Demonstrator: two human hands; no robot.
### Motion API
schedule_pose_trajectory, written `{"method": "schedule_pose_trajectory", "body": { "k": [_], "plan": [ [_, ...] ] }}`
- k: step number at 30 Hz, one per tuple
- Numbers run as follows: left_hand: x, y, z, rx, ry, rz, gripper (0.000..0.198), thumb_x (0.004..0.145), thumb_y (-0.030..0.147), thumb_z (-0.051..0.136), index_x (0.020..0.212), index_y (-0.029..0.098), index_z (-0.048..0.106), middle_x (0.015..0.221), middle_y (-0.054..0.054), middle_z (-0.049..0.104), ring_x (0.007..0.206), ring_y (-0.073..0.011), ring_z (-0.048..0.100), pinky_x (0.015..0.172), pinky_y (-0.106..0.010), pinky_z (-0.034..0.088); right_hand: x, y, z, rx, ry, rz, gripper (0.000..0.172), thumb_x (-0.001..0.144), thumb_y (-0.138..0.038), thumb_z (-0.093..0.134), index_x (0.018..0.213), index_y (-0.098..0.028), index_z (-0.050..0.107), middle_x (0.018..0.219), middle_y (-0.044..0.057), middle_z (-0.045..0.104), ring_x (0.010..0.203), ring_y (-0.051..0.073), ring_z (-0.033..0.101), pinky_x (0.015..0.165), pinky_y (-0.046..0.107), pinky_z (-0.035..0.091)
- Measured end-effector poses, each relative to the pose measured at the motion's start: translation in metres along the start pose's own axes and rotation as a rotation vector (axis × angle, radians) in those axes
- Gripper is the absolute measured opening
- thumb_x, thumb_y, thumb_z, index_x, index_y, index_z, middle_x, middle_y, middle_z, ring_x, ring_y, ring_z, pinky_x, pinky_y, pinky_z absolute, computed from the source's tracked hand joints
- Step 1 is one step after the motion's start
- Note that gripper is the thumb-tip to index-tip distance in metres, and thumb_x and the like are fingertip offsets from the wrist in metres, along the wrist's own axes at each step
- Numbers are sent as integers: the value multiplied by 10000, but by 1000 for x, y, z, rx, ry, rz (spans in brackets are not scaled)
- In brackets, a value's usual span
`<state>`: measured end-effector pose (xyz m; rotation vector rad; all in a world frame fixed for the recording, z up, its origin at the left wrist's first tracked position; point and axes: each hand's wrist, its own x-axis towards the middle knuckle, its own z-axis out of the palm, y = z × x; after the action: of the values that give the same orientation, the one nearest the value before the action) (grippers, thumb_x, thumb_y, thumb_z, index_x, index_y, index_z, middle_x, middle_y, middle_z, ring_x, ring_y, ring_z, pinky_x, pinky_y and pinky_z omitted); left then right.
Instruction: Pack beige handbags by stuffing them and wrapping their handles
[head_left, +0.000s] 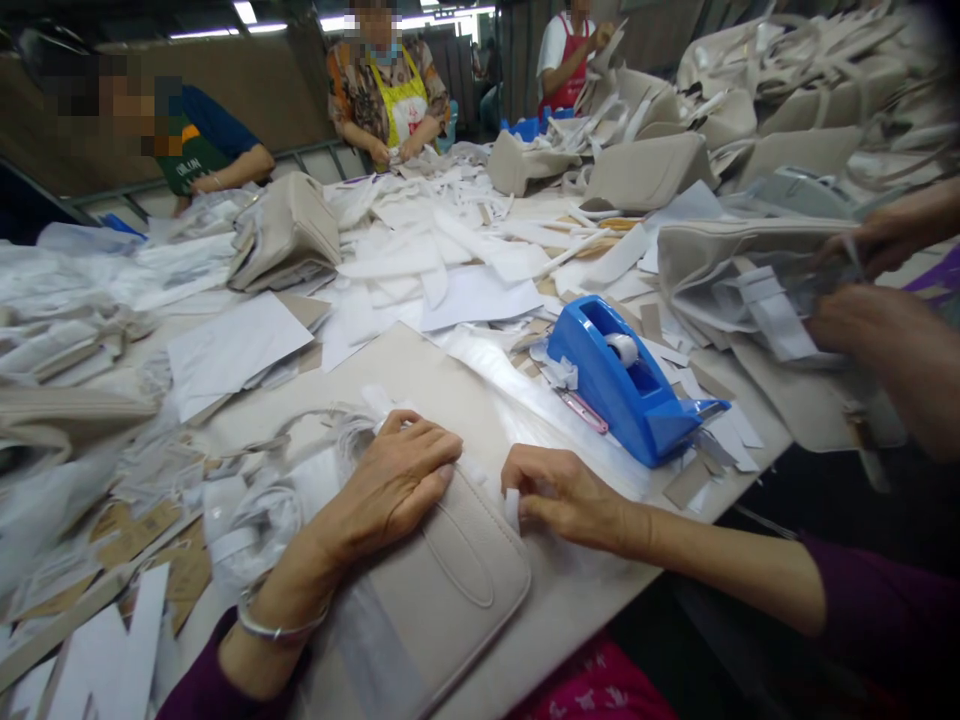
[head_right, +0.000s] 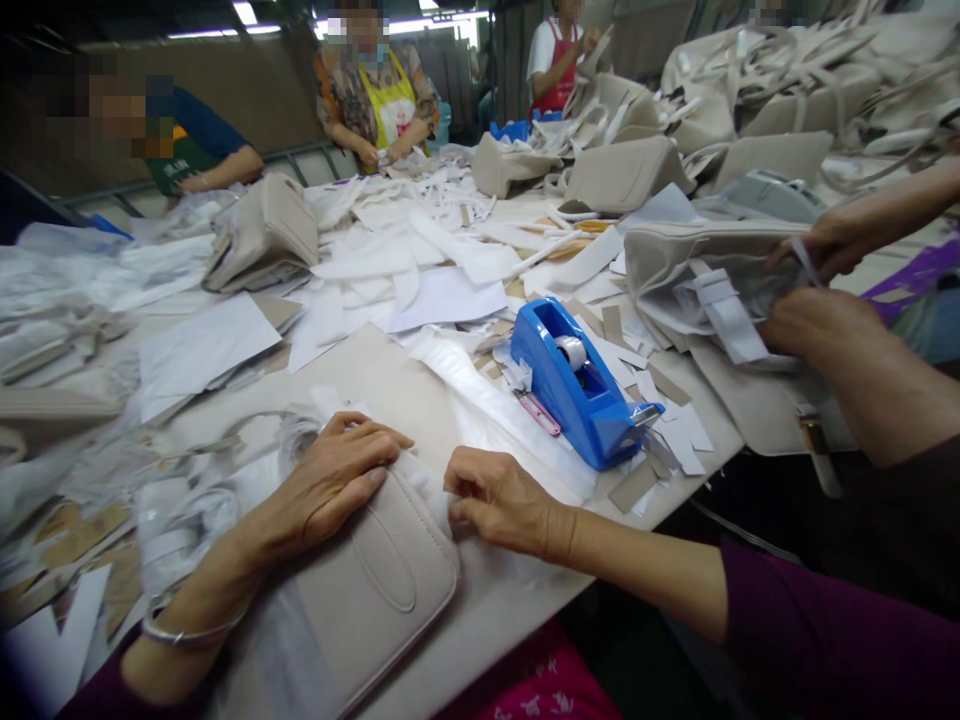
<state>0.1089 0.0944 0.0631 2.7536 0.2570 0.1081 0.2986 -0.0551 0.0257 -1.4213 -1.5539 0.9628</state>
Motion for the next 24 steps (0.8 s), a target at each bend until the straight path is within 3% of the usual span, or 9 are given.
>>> {"method": "schedule_pose_trajectory", "body": {
  "k": [5, 10, 14, 18, 20, 24],
  "plan": [
    [0, 1, -1, -43, 13, -28, 270, 911, 252, 312, 1055, 208, 535, 998, -45, 626, 930, -205, 545, 1023, -454, 270, 11, -2, 16, 12, 103, 176, 140, 678, -103, 607, 622, -171, 499, 582, -55, 464, 550, 85, 415, 514, 209, 306],
    [0, -1, 0, -68, 17, -34, 277, 915, 270, 310, 1092, 202, 511, 989, -49, 615, 908, -209, 545, 1024, -464, 270, 31, -10, 21, -58, 115, 319, 142, 649, -129, 609, 564, -173, 505, 521, -50, 487, 516, 88, 445, 488, 207, 297],
    [0, -2, 2, -70, 39, -46, 257, 922, 286, 320, 1094, 189, 485, 1001, -52, 603, 921, -204, 529, 1013, -449, 277, 48, -21, 21, -198, 144, 237, 137, 645, -96, 582, 533, -168, 553, 512, -39, 502, 530, 96, 462, 510, 220, 304],
    [1, -1, 0, -42, -10, 9, 267, 937, 253, 268, 948, 204, 530, 911, -24, 613, 874, -184, 529, 999, -445, 271, 41, -18, 17, 145, 63, 267, 33, 668, -129, 623, 676, -162, 618, 586, -35, 552, 572, 104, 508, 539, 211, 379],
    [2, 0, -1, -19, -7, 22, 279, 938, 248, 264, 919, 206, 540, 909, -25, 614, 884, -184, 526, 990, -442, 277, 28, -11, 14, 250, 71, 264, 145, 663, -129, 647, 802, -165, 625, 694, -28, 578, 614, 107, 527, 564, 213, 415],
    [3, 1, 0, 27, 1, 22, 245, 923, 225, 290, 879, 204, 531, 884, -22, 598, 883, -184, 515, 973, -432, 290, 8, -1, 19, 33, 197, 126, 159, 672, -41, 597, 746, -181, 612, 768, -25, 562, 686, 104, 521, 603, 208, 407]
  ]
}}
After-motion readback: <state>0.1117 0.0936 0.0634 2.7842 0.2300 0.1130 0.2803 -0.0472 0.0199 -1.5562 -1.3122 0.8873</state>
